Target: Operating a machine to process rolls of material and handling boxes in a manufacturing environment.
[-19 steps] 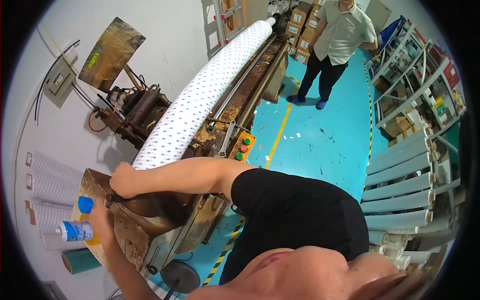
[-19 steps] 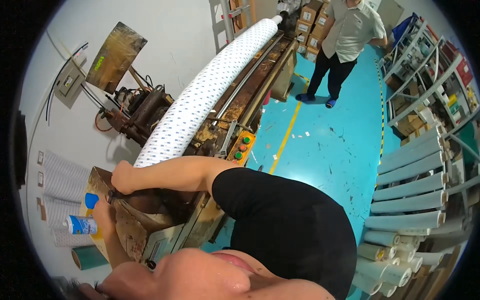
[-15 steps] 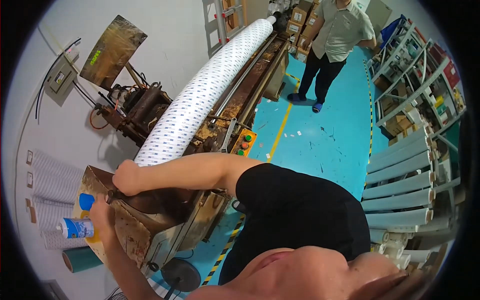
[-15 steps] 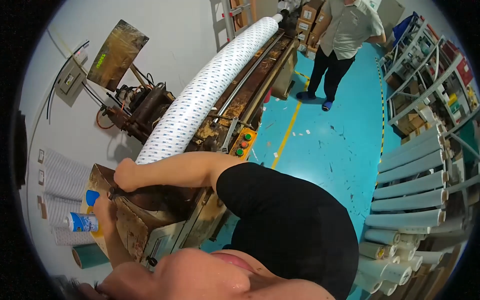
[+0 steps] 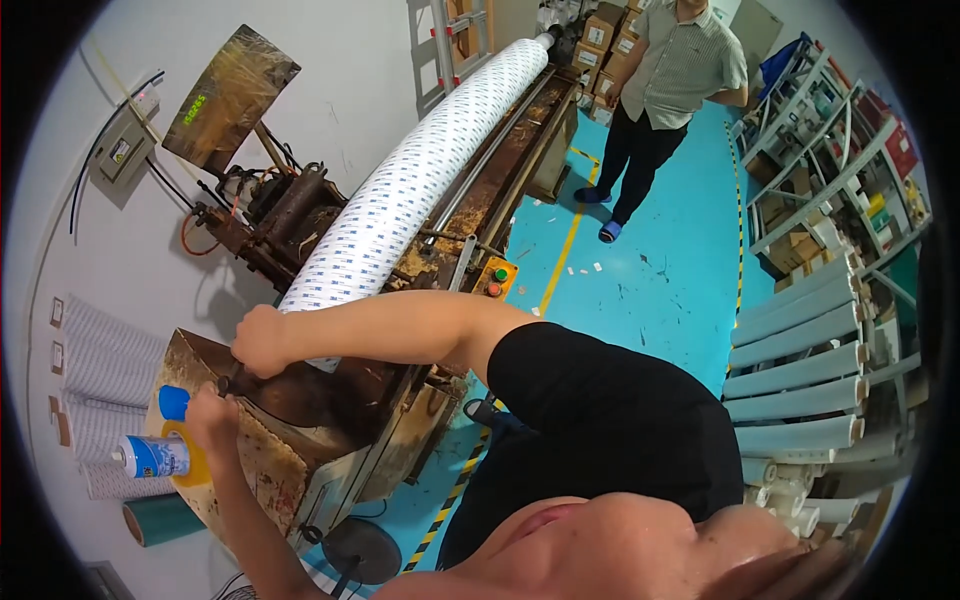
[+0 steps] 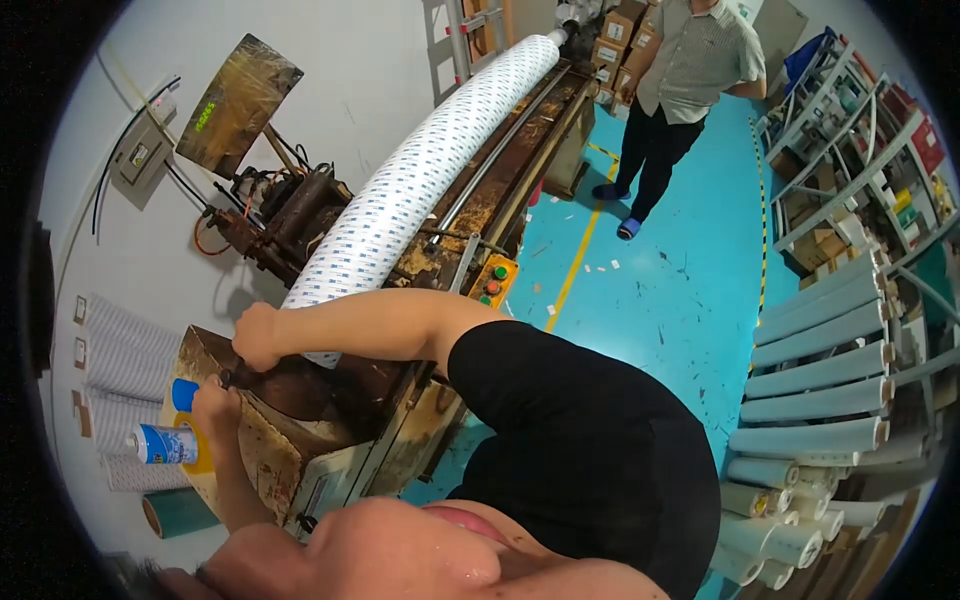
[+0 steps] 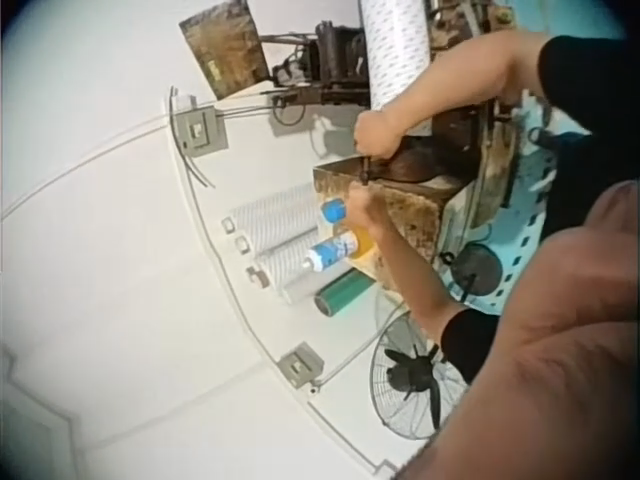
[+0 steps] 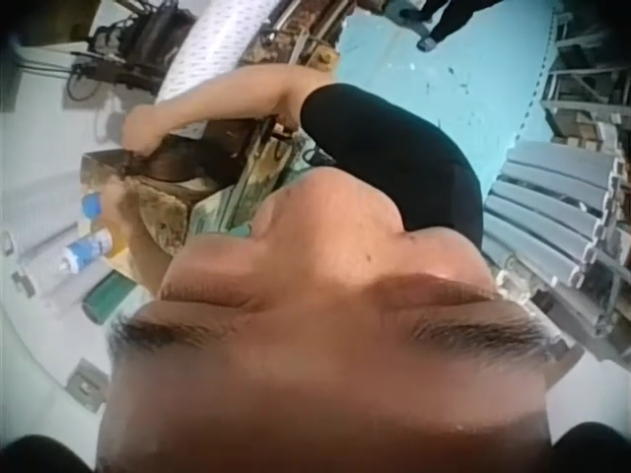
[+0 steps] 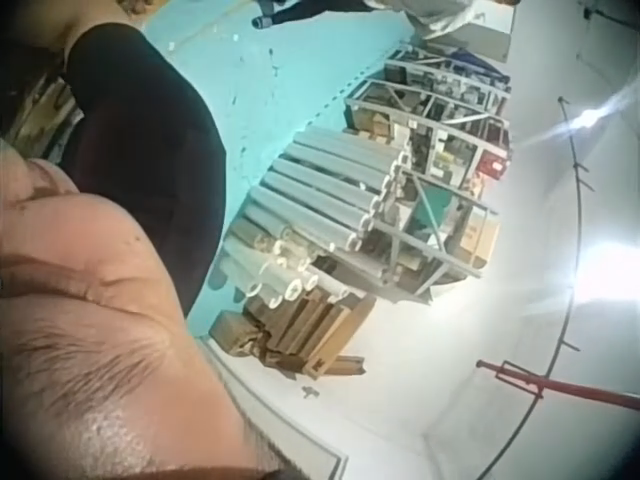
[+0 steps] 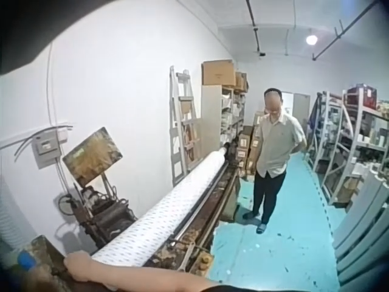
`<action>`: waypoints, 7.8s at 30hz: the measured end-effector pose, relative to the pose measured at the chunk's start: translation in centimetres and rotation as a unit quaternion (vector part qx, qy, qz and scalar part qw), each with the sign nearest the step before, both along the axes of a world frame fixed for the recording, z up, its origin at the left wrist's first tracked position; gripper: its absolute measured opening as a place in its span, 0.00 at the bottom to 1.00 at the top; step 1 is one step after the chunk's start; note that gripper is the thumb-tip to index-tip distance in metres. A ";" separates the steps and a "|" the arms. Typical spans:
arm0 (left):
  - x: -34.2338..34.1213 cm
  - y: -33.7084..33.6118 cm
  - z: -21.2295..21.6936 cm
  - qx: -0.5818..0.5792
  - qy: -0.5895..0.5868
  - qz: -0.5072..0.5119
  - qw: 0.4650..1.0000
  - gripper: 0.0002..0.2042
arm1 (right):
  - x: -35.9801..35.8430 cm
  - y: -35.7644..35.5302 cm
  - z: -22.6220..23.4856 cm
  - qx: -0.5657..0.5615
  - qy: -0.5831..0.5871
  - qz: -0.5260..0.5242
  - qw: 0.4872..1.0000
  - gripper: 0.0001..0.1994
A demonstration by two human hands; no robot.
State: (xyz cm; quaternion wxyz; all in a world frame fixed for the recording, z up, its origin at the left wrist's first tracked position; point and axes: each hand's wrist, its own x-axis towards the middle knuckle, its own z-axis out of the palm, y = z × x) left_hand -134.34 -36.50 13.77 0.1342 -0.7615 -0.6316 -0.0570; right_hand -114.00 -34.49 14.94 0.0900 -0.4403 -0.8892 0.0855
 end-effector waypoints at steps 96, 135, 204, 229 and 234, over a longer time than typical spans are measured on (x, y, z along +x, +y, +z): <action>8.3 -4.3 -0.4 0.121 -0.040 0.196 0.972 0.24 | -6.9 10.2 -0.5 0.252 0.089 0.368 0.891 0.07; -1.3 0.3 1.2 -0.023 0.008 -0.092 0.996 0.10 | 0.5 -0.9 -0.2 0.017 0.011 0.114 0.993 0.14; -5.4 -26.3 -6.4 0.024 -0.190 0.035 0.981 0.11 | 21.5 -33.8 -15.2 -0.238 0.357 -0.244 0.869 0.07; 31.6 -28.1 -27.2 -0.163 -0.411 0.328 0.835 0.18 | 48.4 3.1 -30.7 -0.096 0.053 0.082 0.991 0.12; 39.7 -26.8 -32.9 -0.236 -0.689 0.535 0.429 0.18 | 47.4 4.3 -31.3 -0.066 -0.006 0.123 0.990 0.14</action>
